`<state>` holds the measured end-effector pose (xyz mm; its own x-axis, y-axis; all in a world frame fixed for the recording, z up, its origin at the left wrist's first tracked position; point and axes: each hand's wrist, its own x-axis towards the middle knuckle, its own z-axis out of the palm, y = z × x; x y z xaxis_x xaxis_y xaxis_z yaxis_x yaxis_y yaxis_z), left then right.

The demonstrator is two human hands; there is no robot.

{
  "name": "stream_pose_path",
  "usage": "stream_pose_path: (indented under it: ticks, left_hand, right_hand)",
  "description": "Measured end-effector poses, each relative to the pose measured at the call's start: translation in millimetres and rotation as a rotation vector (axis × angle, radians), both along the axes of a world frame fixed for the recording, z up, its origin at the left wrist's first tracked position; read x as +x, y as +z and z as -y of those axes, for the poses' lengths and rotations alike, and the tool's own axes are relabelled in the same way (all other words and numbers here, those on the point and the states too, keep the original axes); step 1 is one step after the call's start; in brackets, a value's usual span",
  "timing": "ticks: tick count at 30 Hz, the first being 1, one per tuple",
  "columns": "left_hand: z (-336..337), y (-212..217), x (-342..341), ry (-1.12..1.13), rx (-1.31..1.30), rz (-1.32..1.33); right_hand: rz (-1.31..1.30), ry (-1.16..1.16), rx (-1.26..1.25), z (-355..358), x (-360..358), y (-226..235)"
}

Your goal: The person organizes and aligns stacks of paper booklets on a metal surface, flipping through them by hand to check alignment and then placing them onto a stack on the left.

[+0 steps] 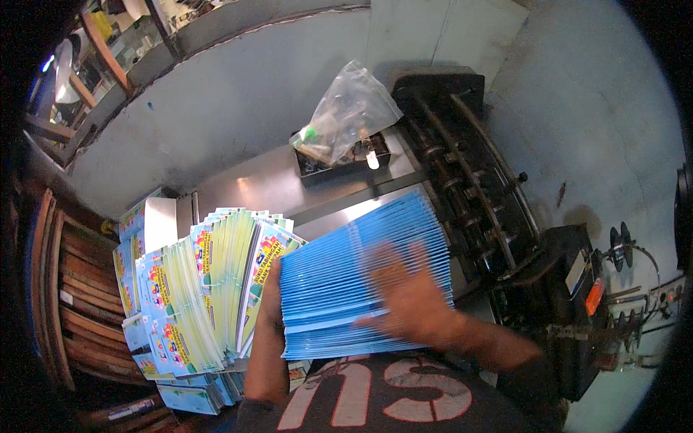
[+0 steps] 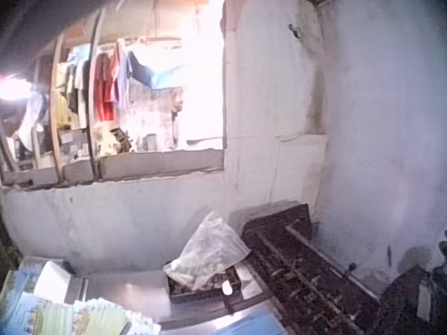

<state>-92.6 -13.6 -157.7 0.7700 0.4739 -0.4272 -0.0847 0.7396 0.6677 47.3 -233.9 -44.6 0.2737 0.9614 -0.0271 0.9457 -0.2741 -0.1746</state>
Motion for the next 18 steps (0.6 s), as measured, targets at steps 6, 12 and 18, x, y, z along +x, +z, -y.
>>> stream_pose_path:
  ticks: [6, 12, 18]
  left_hand:
    - [-5.0, -1.1, 0.8, -0.021, 0.039, 0.045]
    - [-7.9, -15.7, -0.5, -0.037, 0.044, 0.117]
    - [-7.4, -17.7, 2.0, -0.099, 0.155, 0.051]
  right_hand:
    - [-0.054, 0.448, 0.051, -55.5, -49.0, -55.5]
    - [-0.084, 0.289, 0.001, -70.2, -39.2, -28.6]
    - [-0.072, 0.179, -0.037, -71.4, 26.0, -34.0]
